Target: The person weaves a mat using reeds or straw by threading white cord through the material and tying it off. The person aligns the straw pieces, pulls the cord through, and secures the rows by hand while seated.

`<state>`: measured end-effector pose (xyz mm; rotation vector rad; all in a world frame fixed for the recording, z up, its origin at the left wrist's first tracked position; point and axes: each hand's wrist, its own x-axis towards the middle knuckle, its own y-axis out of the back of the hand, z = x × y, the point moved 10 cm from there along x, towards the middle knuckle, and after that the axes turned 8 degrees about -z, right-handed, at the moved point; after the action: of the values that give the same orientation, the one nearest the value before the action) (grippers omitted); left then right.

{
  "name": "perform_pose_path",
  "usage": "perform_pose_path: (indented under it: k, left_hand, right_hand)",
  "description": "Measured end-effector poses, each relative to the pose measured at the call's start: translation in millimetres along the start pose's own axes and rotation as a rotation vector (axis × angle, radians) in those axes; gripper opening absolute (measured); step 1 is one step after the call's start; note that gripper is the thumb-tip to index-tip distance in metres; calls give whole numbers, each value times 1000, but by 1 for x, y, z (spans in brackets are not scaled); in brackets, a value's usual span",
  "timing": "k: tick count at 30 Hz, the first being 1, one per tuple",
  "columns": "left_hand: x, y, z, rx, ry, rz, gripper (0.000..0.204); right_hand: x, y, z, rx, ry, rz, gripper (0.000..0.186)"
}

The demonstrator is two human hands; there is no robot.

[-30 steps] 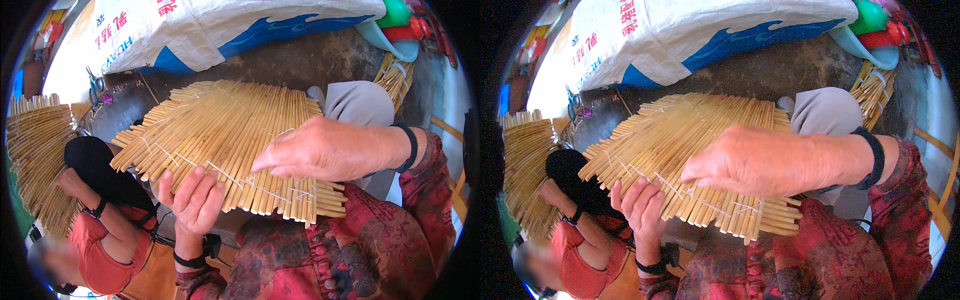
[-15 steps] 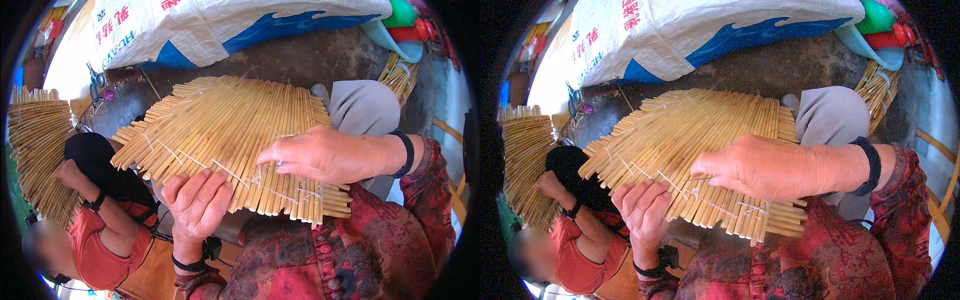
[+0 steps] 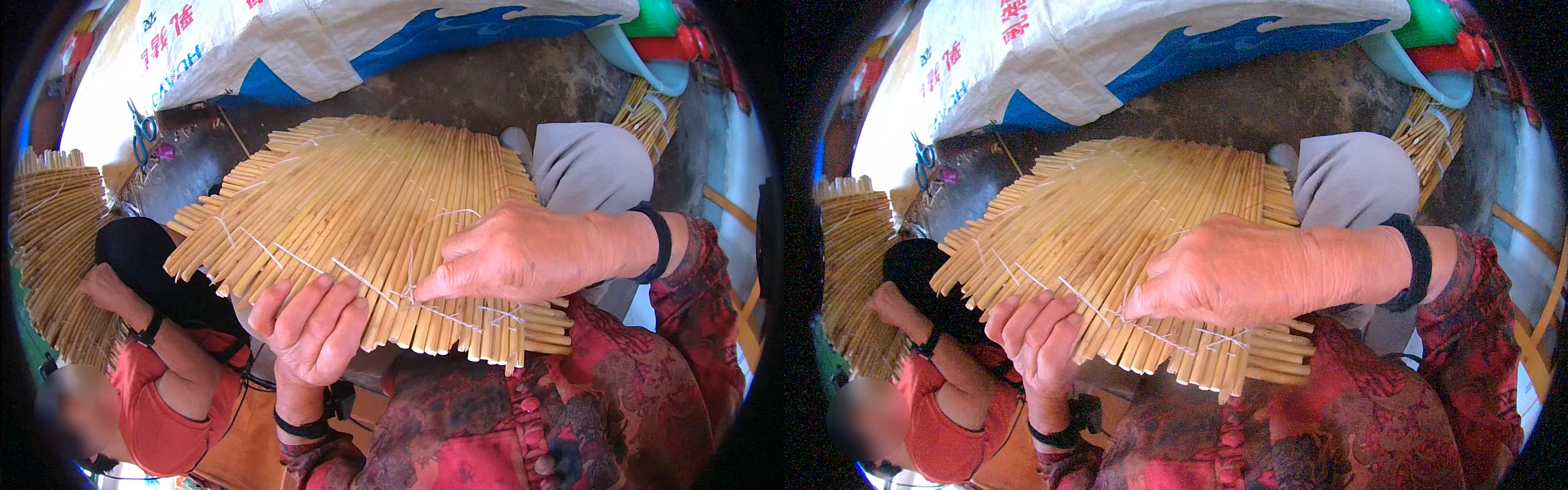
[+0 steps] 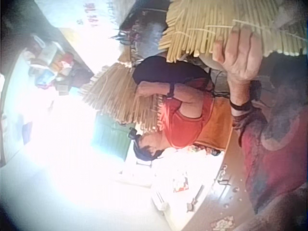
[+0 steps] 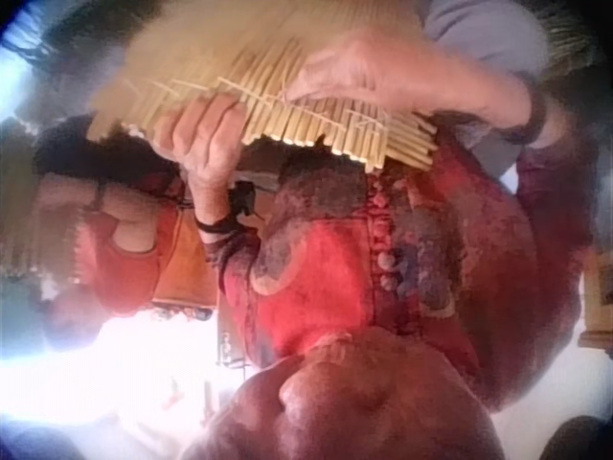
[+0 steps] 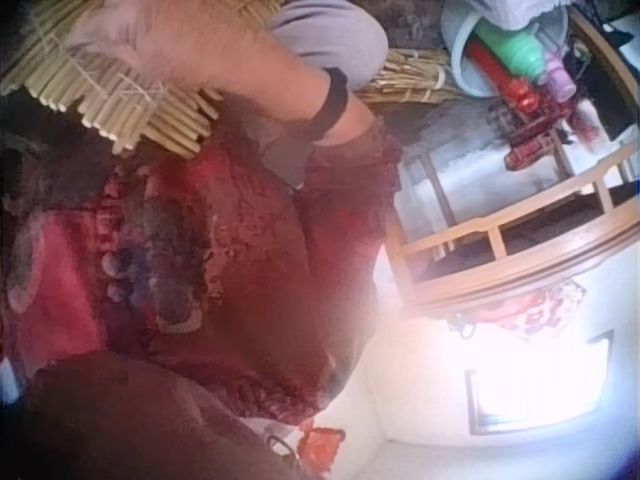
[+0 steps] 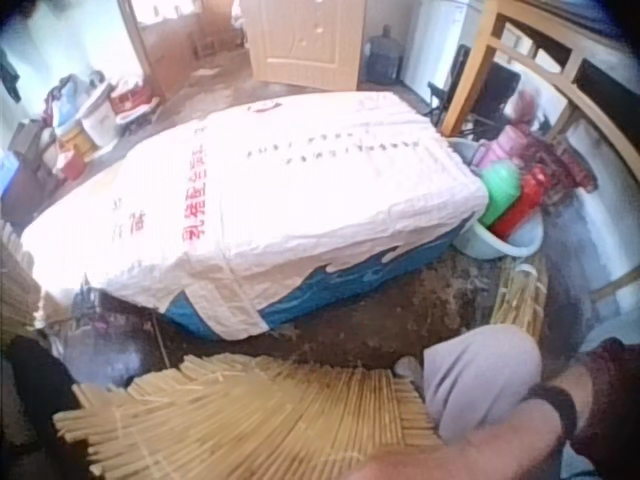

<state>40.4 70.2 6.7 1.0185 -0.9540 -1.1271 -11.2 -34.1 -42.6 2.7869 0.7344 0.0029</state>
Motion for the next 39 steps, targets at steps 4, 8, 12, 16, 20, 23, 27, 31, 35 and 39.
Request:
perform_pose_path:
  k: [4, 8, 12, 16, 20, 23, 27, 31, 35, 39]
  left_hand:
    - [-1, 1, -1, -5, -6, 12, 12]
    - [-1, 1, 1, -7, -13, 13, 14]
    - [-1, 0, 0, 2, -15, 4, 14]
    - [-1, 3, 1, -8, -7, 19, 15]
    - [-2, 2, 1, -5, -4, 36, 15]
    - [-1, 1, 1, -13, 2, 35, 13]
    - [-2, 2, 1, -7, 6, 21, 13]
    - [-3, 2, 0, -27, 17, 26, 13]
    - [-2, 2, 0, -25, 16, 37, 14]
    - [-3, 3, 0, -22, 22, 36, 14]
  right_hand:
    - [4, 0, 2, -14, -13, -80, 23]
    - [6, 2, 2, 23, -15, -110, 24]
    - [9, 5, 2, 127, 23, -122, 24]
    - [9, 3, 3, 167, -35, -163, 24]
    - [10, 1, 11, 168, -100, -222, 24]
    - [11, 2, 12, 183, -74, -217, 24]
    - [11, 1, 11, 197, -49, -227, 24]
    - [12, 2, 10, 194, -17, -201, 24]
    - [12, 4, 10, 197, -19, -210, 24]
    - [11, 2, 12, 249, 10, -183, 23]
